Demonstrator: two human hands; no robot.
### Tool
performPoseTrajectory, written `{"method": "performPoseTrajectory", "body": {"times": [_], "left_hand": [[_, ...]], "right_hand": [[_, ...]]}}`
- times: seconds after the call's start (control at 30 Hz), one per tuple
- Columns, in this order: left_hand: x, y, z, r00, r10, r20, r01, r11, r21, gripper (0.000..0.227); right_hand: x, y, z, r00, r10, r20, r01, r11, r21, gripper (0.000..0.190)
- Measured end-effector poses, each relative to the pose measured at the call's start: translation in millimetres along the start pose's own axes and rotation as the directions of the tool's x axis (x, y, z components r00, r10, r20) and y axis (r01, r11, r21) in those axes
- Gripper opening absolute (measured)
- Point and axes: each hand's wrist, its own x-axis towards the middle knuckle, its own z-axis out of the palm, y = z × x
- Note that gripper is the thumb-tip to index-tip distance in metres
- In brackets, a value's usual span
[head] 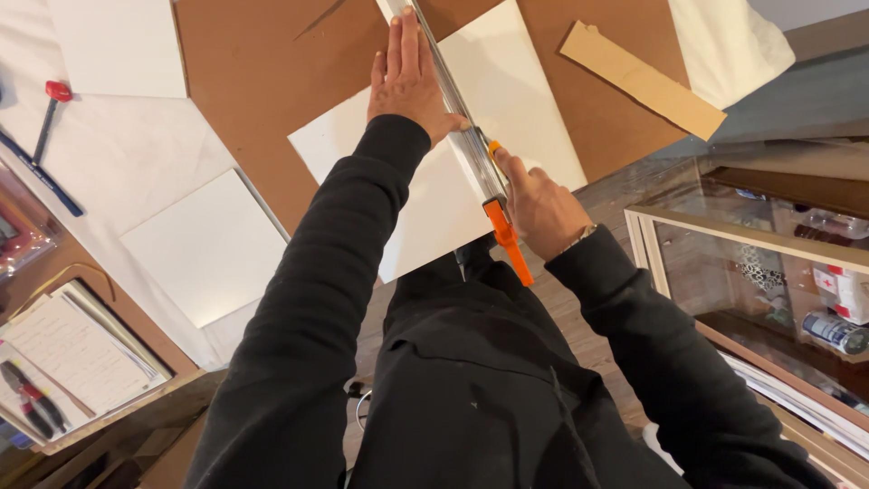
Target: The person aligns a metal ruler on a white board and uses an orange clamp to secure it. They then use a utility knife to cut along the ruler's edge, separating a strip from the board. The process is repeated on another board.
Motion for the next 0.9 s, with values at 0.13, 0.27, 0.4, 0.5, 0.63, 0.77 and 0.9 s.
{"method": "performPoseTrajectory", "body": {"times": [0.13,0.27,0.4,0.5,0.63,0.77,0.9], "left_hand": [[-1.5,2.0,-3.2,1.000,-0.013,0.017,0.013,1.000,-0.014,0.142],[0.4,3.3,-4.6,0.999,-0.024,0.032,0.024,1.000,-0.014,0.142],[0.5,4.2,-5.0,0.998,-0.030,0.050,0.030,1.000,-0.006,0.143],[2.2,2.5,-3.1,0.998,-0.030,0.052,0.030,1.000,0.001,0.143],[-2.1,4.4,-6.2,0.998,-0.029,0.051,0.028,1.000,0.011,0.144],[-1.6,2.4,-4.5,0.999,-0.021,0.046,0.020,1.000,0.006,0.144],[-0.4,2.3,-4.3,0.999,-0.010,0.032,0.010,1.000,0.011,0.143]], "right_hand": [[-15.2,-3.9,-5.5,0.997,0.061,0.052,-0.063,0.998,0.027,0.047],[-27.3,0.9,-3.6,0.994,0.085,0.067,-0.088,0.995,0.046,0.045],[-36.8,7.0,1.7,0.997,0.057,0.056,-0.059,0.998,0.022,0.046],[-42.5,10.6,4.8,0.997,0.053,0.063,-0.052,0.999,-0.017,0.047],[-49.4,13.7,6.4,0.994,0.083,0.066,-0.081,0.996,-0.028,0.047],[-61.3,18.0,9.3,0.975,0.163,0.154,-0.158,0.986,-0.043,0.052],[-65.5,19.5,9.5,0.987,0.115,0.110,-0.108,0.992,-0.067,0.054]]}}
